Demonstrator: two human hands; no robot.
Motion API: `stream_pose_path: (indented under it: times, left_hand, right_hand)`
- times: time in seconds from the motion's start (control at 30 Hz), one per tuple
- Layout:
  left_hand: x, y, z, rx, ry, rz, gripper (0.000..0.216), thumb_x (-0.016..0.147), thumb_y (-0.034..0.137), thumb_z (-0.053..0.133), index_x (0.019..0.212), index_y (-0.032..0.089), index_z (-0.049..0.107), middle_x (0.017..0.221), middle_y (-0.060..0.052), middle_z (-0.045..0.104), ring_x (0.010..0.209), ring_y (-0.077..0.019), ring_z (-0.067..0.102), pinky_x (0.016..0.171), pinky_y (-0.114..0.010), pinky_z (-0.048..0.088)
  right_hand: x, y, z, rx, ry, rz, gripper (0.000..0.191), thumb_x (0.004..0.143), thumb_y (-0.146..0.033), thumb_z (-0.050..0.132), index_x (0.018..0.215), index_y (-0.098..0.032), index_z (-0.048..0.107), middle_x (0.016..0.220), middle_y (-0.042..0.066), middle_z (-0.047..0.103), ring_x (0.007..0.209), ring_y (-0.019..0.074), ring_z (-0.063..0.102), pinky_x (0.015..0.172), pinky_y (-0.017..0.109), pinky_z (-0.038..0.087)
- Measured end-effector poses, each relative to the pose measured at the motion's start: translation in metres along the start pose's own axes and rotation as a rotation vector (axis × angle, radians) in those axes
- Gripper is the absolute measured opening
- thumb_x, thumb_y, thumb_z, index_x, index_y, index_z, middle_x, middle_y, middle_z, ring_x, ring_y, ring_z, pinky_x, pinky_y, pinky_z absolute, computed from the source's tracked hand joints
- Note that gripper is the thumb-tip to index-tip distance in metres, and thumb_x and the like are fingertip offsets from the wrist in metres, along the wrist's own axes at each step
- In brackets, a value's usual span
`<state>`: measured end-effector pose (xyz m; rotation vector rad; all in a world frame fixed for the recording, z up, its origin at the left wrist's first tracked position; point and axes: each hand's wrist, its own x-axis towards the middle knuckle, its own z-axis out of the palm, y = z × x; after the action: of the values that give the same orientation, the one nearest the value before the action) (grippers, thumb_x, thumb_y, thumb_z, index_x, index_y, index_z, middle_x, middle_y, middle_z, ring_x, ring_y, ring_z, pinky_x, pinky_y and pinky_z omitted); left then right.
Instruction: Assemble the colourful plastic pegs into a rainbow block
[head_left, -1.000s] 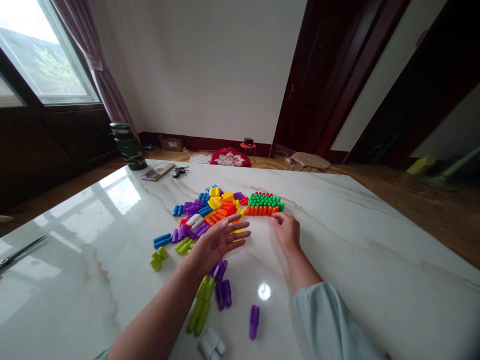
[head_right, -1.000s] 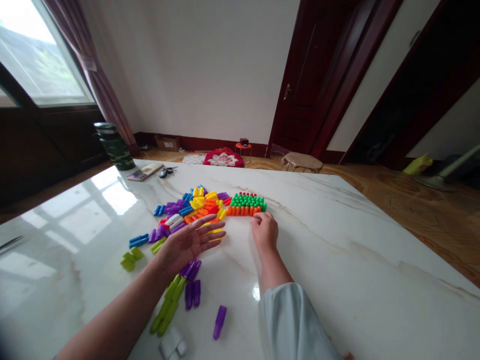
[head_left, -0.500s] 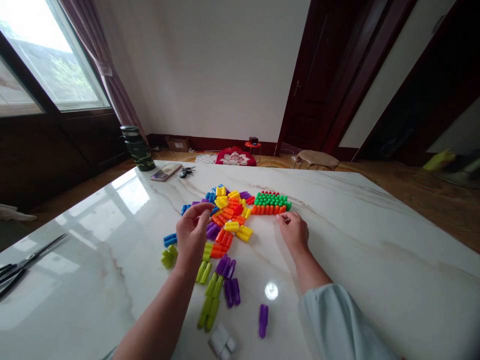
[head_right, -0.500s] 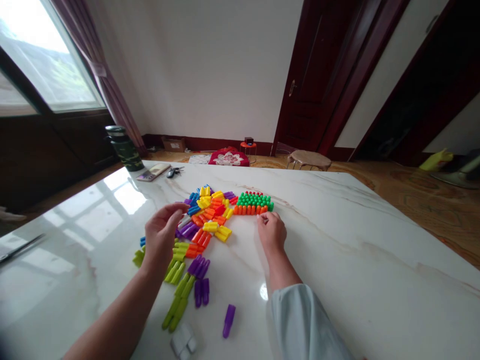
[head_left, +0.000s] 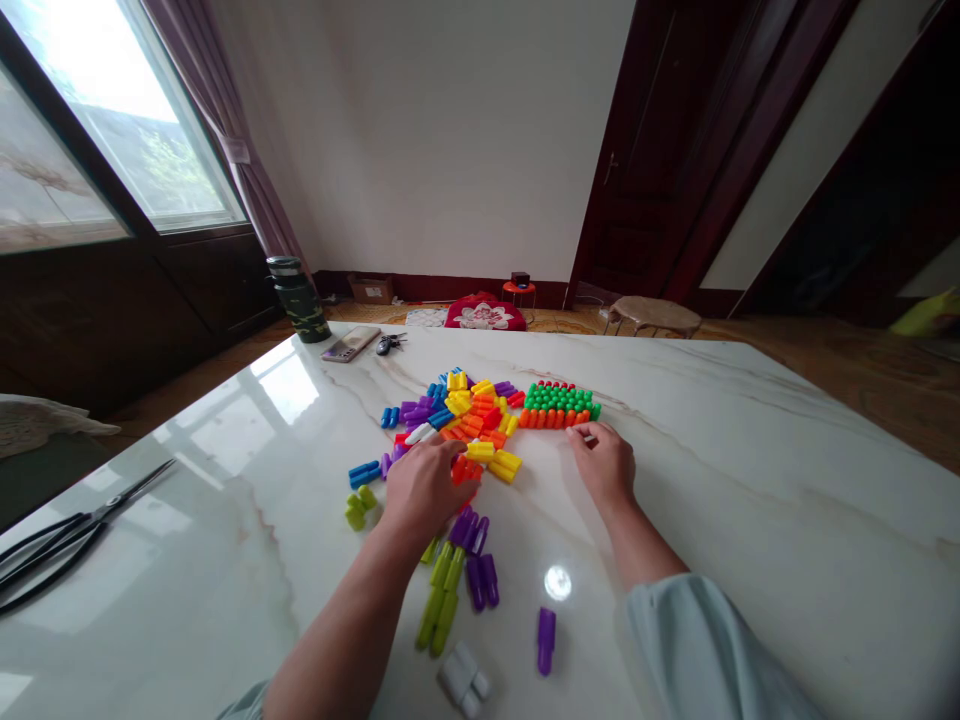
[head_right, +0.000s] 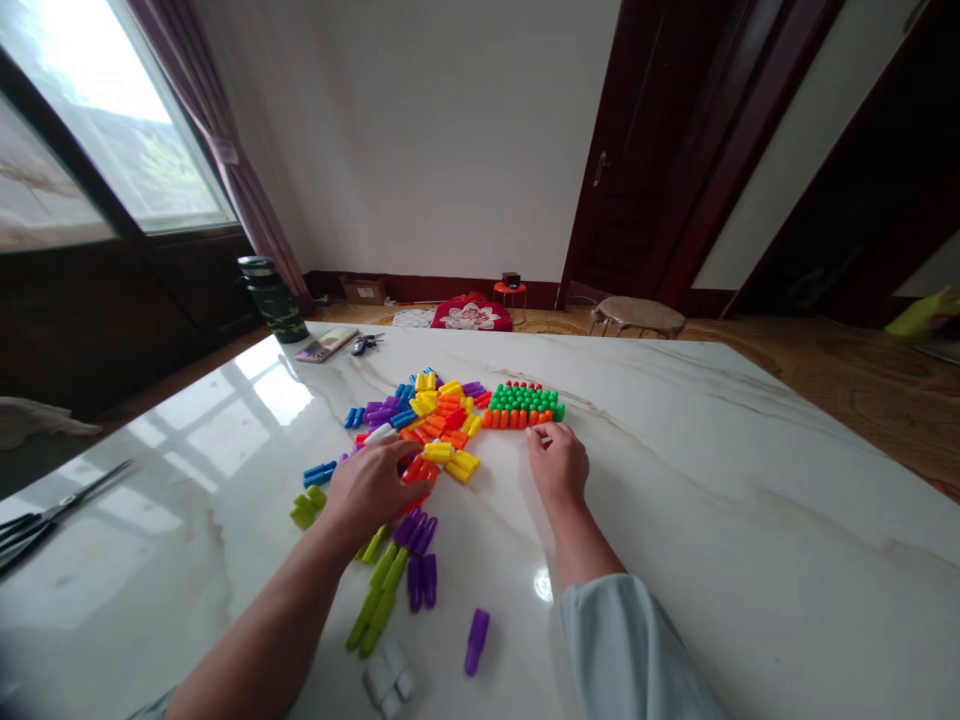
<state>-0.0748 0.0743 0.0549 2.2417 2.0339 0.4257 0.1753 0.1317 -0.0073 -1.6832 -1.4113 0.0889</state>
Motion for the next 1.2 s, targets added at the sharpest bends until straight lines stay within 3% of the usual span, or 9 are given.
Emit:
stream_pose_path:
  times: [0.2, 0.3, 0.37, 0.47, 0.53, 0.7, 0.93, 1.03, 1.2]
  left_hand:
    - [0.002, 0.0, 0.002, -0.086, 0.043, -0.026, 0.035, 0.075, 0.028, 0.064, 0.11, 0.027, 0.07, 0.104, -0.006, 0.072, 0.093, -0.026, 0.066, 0.074, -0.032, 0.048]
    - [0.006, -0.002, 0.007, -0.422, 0.244, -0.031, 0.023, 0.075, 0.024, 0.064, 0.097, 0.024, 0.071, 0.095, -0.005, 0.073, 0.085, -0.0238, 0.067, 0.077, -0.034, 0.05]
    - [0.008, -0.001, 0.011, -0.752, 0.296, -0.039, 0.018, 0.073, 0.026, 0.067, 0.09, 0.022, 0.068, 0.088, -0.004, 0.072, 0.077, -0.021, 0.067, 0.073, -0.032, 0.052]
    - [0.008, 0.005, 0.019, -1.156, 0.126, -0.052, 0.025, 0.067, 0.029, 0.075, 0.086, 0.019, 0.063, 0.079, -0.002, 0.068, 0.069, -0.0179, 0.067, 0.065, -0.028, 0.054]
    - [0.006, 0.01, 0.022, -1.255, -0.009, -0.049, 0.03, 0.065, 0.031, 0.078, 0.085, 0.017, 0.06, 0.073, -0.001, 0.066, 0.068, -0.0177, 0.068, 0.064, -0.027, 0.054]
    - [0.004, 0.015, 0.024, -1.285, -0.094, -0.066, 0.035, 0.062, 0.033, 0.082, 0.083, 0.016, 0.059, 0.073, -0.001, 0.065, 0.065, -0.0164, 0.067, 0.062, -0.027, 0.055]
    - [0.005, 0.016, 0.023, -1.313, -0.064, -0.086, 0.038, 0.059, 0.033, 0.084, 0.082, 0.016, 0.058, 0.07, -0.002, 0.067, 0.066, -0.0179, 0.069, 0.063, -0.027, 0.055]
    - [0.005, 0.017, 0.022, -1.332, -0.043, -0.096, 0.041, 0.062, 0.04, 0.081, 0.085, 0.015, 0.06, 0.073, -0.003, 0.069, 0.068, -0.0188, 0.07, 0.064, -0.028, 0.055]
    - [0.009, 0.014, 0.02, -1.322, 0.003, -0.161, 0.047, 0.064, 0.05, 0.077, 0.091, 0.015, 0.062, 0.075, -0.006, 0.071, 0.067, -0.0181, 0.069, 0.063, -0.028, 0.054]
  right_hand:
    - [-0.001, -0.006, -0.002, 0.062, 0.005, -0.056, 0.025, 0.079, -0.039, 0.054, 0.069, -0.019, 0.065, 0.079, 0.005, 0.068, 0.06, 0.0156, 0.057, 0.063, 0.029, 0.041]
    - [-0.004, -0.018, -0.004, 0.152, -0.004, -0.085, 0.025, 0.08, -0.039, 0.056, 0.068, -0.019, 0.065, 0.077, 0.005, 0.067, 0.062, 0.0158, 0.057, 0.065, 0.029, 0.044]
    - [-0.009, -0.032, -0.007, 0.294, -0.096, -0.119, 0.025, 0.081, -0.04, 0.059, 0.07, -0.018, 0.065, 0.078, 0.005, 0.067, 0.063, 0.0151, 0.057, 0.064, 0.028, 0.045]
    - [-0.021, -0.056, -0.009, 0.548, -0.381, -0.157, 0.024, 0.078, -0.041, 0.066, 0.084, -0.019, 0.069, 0.085, 0.004, 0.068, 0.062, 0.013, 0.056, 0.059, 0.026, 0.046]
    - [-0.029, -0.068, -0.01, 0.64, -0.501, -0.178, 0.029, 0.075, -0.042, 0.072, 0.092, -0.019, 0.07, 0.086, 0.003, 0.067, 0.061, 0.0118, 0.054, 0.057, 0.025, 0.045]
    - [-0.035, -0.071, -0.008, 0.712, -0.538, -0.195, 0.027, 0.075, -0.042, 0.073, 0.087, -0.018, 0.072, 0.085, 0.003, 0.066, 0.064, 0.0116, 0.052, 0.06, 0.025, 0.044]
    - [-0.034, -0.068, -0.001, 0.847, -0.584, 0.027, 0.031, 0.069, -0.039, 0.076, 0.088, -0.018, 0.064, 0.076, 0.0, 0.064, 0.066, 0.0137, 0.056, 0.062, 0.027, 0.047]
    - [-0.023, -0.061, -0.006, 0.795, -0.466, 0.05, 0.028, 0.071, -0.04, 0.071, 0.085, -0.018, 0.064, 0.078, 0.003, 0.065, 0.067, 0.0151, 0.057, 0.063, 0.028, 0.048]
    - [0.012, -0.017, -0.026, 0.406, 0.129, 0.137, 0.027, 0.076, -0.036, 0.056, 0.093, -0.017, 0.064, 0.089, 0.008, 0.069, 0.074, 0.0187, 0.06, 0.072, 0.031, 0.047]
